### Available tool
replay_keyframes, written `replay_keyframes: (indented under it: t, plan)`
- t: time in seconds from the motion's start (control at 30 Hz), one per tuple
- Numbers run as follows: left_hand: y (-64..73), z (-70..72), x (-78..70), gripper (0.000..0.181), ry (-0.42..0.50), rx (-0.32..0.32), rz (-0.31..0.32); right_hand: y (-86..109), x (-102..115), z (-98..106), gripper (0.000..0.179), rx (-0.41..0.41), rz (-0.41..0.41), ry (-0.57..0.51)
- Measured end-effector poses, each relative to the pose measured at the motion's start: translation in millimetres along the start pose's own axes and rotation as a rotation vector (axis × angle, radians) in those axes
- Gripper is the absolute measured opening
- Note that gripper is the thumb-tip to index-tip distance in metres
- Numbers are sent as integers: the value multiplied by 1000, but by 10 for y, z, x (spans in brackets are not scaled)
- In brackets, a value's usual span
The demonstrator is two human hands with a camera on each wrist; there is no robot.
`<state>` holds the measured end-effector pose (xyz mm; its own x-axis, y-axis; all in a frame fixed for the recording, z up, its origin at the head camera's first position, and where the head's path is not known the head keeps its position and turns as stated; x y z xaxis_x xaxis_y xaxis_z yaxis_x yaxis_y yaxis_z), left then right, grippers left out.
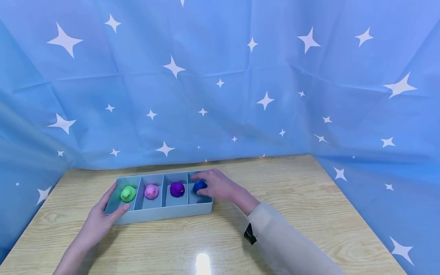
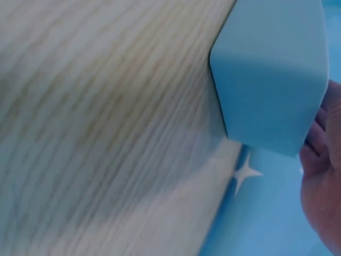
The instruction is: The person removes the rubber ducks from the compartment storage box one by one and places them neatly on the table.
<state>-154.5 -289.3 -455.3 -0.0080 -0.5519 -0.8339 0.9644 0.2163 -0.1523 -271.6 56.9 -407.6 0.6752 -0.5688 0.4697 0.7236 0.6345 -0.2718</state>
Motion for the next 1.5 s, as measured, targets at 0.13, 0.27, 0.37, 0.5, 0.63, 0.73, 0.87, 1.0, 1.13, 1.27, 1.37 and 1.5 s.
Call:
replay_keyframes:
  t: [0.13, 0.27, 0.37, 0.5, 0.63, 0.73, 0.87, 1.0, 1.13, 1.27, 1.37, 1.5]
  plan:
    - [-9, 0, 33, 89, 29, 14, 26, -52, -17, 18, 45, 3, 21, 16]
    - [-10, -13, 66, 89, 64, 14, 56, -90, -40, 18, 45, 24, 17, 46]
    - [-8, -24, 87, 89, 87, 17, 85, -105, -47, 10, 45, 52, -4, 76]
    - [-5, -19, 103, 89, 95, 20, 106, -126, -15, -4, 42, 86, 5, 134]
    - [-3, -29, 101, 89, 107, 20, 118, -137, 24, -7, 40, 101, 44, 205]
    - [-6, -45, 107, 89, 110, 20, 124, -140, 33, -18, 39, 112, 44, 236]
    - [-8, -53, 112, 89, 101, 25, 131, -150, 52, -38, 37, 129, 30, 271]
    - [4, -43, 107, 89, 99, 29, 144, -165, 93, -44, 31, 137, 36, 305]
    - [10, -35, 102, 89, 94, 33, 151, -167, 108, -40, 21, 134, 42, 306]
    - [7, -26, 88, 89, 85, 38, 141, -147, 83, -44, 13, 98, 32, 253]
    - [5, -12, 65, 90, 63, 49, 131, -126, 49, -53, 16, 52, 14, 178]
    - [-3, 7, 34, 92, 25, 69, 112, -98, 27, -38, 22, -5, -10, 74]
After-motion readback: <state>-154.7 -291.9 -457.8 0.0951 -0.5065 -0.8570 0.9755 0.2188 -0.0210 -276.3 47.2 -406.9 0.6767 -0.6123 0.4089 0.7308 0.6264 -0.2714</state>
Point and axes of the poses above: each hand's wrist, its own y-axis away from the middle knuckle, its own z-axis out of the back of the hand, x = y × z, the point moved 2 cm from there along -y, towards the middle knuckle, and after that the axes turned 13 degrees about -x, right-handed, at the moved point
